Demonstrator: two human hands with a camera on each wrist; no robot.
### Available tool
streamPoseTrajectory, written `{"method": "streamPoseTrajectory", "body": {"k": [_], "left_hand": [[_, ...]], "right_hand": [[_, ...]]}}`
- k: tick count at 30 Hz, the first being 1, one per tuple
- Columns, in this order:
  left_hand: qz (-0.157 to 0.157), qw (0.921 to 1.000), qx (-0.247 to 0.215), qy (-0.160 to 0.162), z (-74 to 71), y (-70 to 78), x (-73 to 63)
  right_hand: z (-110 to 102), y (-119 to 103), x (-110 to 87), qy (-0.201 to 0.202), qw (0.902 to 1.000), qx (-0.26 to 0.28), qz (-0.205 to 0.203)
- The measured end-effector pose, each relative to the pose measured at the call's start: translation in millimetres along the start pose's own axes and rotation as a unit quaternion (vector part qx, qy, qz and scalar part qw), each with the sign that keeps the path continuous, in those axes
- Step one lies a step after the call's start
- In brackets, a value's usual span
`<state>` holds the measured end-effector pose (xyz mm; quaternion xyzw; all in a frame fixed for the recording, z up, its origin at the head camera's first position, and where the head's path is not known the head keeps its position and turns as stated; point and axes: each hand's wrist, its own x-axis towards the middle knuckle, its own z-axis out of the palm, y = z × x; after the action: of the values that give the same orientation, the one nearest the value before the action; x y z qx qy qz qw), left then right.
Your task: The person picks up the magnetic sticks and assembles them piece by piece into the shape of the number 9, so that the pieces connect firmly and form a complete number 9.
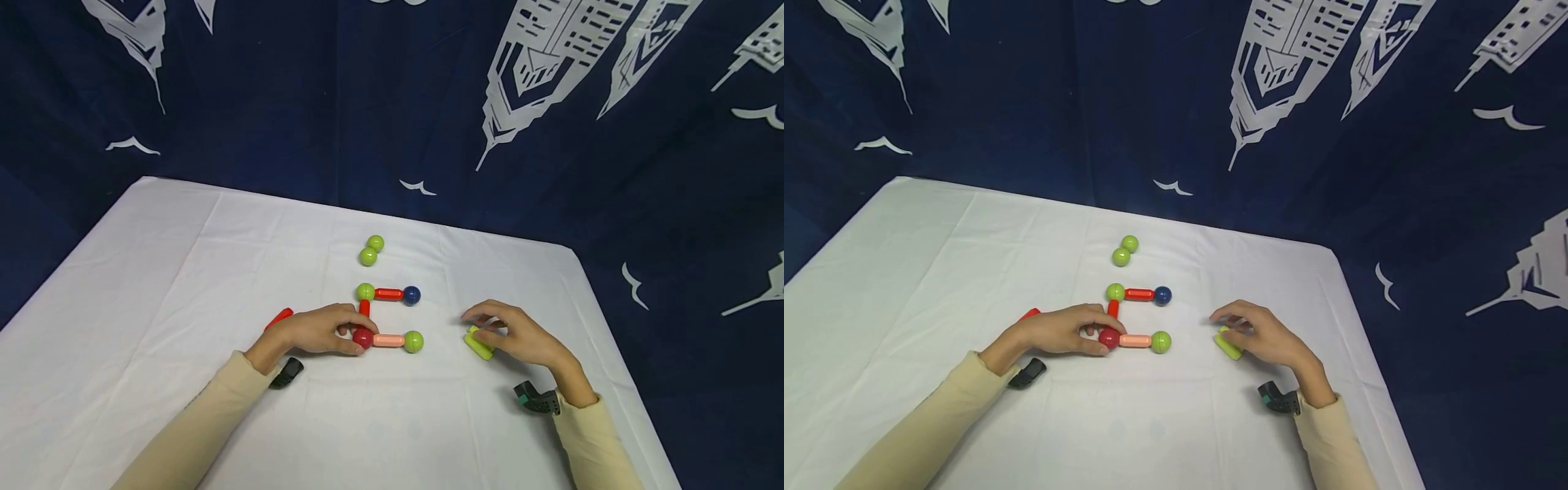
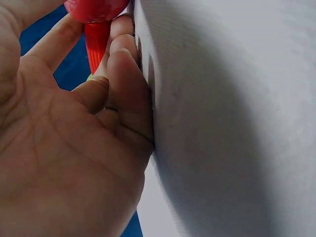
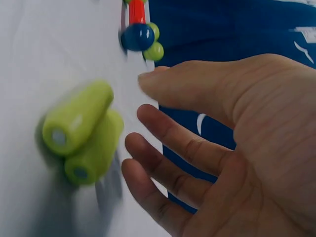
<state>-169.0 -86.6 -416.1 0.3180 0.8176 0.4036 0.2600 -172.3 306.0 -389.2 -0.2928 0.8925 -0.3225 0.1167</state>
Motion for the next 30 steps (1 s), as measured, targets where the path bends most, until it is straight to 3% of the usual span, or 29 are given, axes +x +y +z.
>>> {"method": "streamPoseTrajectory", "body": {"k": [12, 17, 24, 30], "left_hand": [[0.000, 1.0000, -0.003, 0.002, -0.7, 1.0, 0.3], [-0.014, 0.9998, -0.014, 0.001, -0.8, 1.2, -0.8], [0.000, 1.0000, -0.005, 0.001, -1.6, 1.4, 0.1], [-0.006, 0.9999, -0.011, -0.001, -0.6, 0.7, -0.2]], "right_hand": [[-5, 21, -9.9, 0.003, 0.9995, 0.007, 0.032], [-5, 23, -11.0, -0.009, 0.9988, 0.000, 0.048], [-4, 21, -10.1, -0.006, 0.9994, -0.010, 0.033], [0, 21, -7.6, 0.002, 0.9995, -0.015, 0.028]]}}
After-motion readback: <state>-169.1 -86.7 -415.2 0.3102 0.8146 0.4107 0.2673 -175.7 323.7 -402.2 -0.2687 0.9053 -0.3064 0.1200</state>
